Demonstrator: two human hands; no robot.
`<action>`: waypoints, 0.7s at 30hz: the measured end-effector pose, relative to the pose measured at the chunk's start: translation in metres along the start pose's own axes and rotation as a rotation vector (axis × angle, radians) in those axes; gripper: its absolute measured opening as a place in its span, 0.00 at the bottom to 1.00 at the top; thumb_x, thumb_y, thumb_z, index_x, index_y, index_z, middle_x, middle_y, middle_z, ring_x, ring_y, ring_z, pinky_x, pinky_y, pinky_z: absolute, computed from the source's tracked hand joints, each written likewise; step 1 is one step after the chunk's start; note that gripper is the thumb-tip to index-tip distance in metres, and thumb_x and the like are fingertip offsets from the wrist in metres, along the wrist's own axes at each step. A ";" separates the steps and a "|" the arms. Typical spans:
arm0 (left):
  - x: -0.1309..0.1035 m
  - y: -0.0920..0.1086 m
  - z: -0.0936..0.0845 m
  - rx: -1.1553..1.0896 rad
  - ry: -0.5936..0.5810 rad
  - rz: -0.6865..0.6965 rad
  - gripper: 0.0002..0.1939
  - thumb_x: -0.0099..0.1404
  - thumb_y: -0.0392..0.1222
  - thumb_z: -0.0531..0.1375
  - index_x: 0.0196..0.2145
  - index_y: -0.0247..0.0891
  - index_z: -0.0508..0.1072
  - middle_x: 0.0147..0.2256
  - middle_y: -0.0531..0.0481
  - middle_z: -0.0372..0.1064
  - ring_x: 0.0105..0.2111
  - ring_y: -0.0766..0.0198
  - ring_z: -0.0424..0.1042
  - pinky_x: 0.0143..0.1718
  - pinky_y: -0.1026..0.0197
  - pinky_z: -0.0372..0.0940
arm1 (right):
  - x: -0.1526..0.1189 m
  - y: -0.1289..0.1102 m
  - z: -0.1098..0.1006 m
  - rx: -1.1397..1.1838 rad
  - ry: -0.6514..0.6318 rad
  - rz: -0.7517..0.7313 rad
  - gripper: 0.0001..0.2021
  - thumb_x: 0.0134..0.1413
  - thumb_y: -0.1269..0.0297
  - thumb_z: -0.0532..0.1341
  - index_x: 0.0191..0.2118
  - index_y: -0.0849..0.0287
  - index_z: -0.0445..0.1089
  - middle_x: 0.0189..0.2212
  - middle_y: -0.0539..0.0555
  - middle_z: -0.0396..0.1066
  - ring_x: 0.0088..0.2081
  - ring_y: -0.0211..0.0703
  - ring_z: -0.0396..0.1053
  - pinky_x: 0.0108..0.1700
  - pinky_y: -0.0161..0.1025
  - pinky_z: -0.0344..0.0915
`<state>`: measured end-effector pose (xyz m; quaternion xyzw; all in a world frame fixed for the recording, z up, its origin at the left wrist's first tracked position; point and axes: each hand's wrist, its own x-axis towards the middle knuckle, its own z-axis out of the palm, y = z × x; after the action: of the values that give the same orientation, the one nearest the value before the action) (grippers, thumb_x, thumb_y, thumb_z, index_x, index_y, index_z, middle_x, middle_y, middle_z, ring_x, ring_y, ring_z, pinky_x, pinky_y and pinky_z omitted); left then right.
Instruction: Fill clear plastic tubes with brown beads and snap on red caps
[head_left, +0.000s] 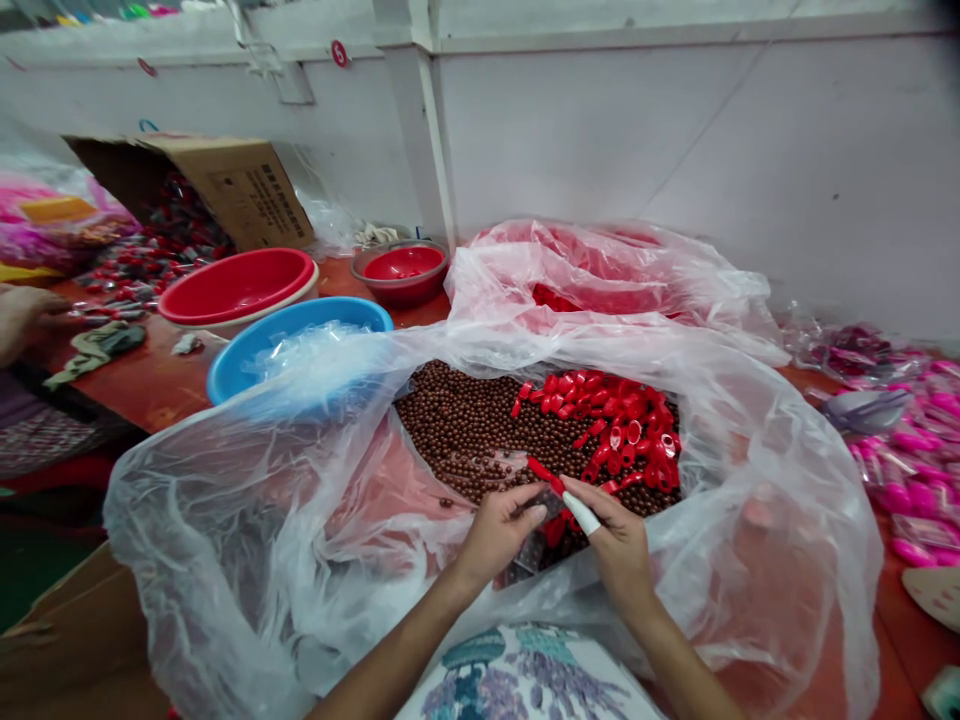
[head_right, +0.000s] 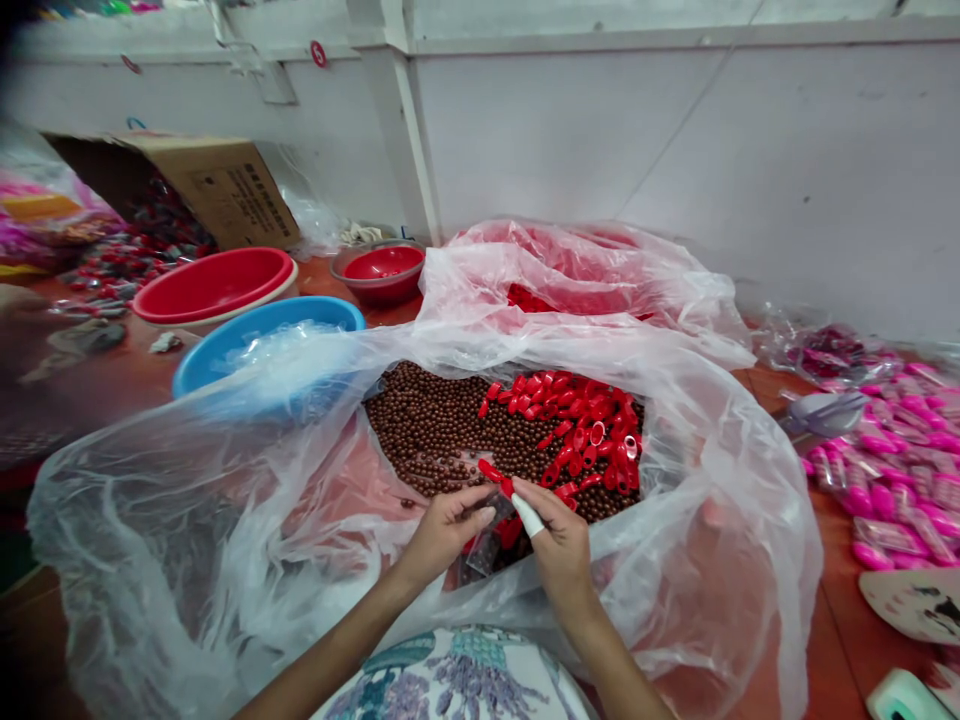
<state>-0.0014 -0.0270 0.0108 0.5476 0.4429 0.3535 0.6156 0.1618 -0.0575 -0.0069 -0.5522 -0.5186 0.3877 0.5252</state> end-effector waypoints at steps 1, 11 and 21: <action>0.000 -0.001 0.000 -0.010 -0.004 -0.008 0.18 0.56 0.39 0.60 0.46 0.40 0.73 0.44 0.49 0.72 0.44 0.56 0.69 0.50 0.57 0.59 | -0.001 -0.001 0.001 0.020 0.013 0.023 0.13 0.50 0.67 0.59 0.42 0.49 0.74 0.43 0.52 0.73 0.48 0.47 0.68 0.53 0.50 0.62; 0.001 -0.006 0.005 -0.193 -0.058 -0.096 0.20 0.55 0.41 0.61 0.47 0.36 0.72 0.40 0.48 0.73 0.36 0.60 0.70 0.38 0.61 0.65 | 0.007 0.005 -0.005 0.010 -0.051 0.013 0.11 0.50 0.65 0.60 0.40 0.50 0.74 0.42 0.52 0.74 0.46 0.48 0.69 0.51 0.50 0.63; -0.004 -0.008 0.000 0.000 -0.060 -0.004 0.20 0.58 0.37 0.57 0.49 0.42 0.70 0.44 0.51 0.72 0.43 0.57 0.69 0.48 0.60 0.60 | 0.003 0.016 -0.010 -0.047 -0.085 -0.132 0.12 0.53 0.67 0.57 0.42 0.47 0.73 0.42 0.51 0.74 0.45 0.46 0.70 0.51 0.49 0.64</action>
<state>-0.0032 -0.0316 0.0037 0.5572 0.4255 0.3358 0.6291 0.1743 -0.0545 -0.0210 -0.5122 -0.5846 0.3628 0.5140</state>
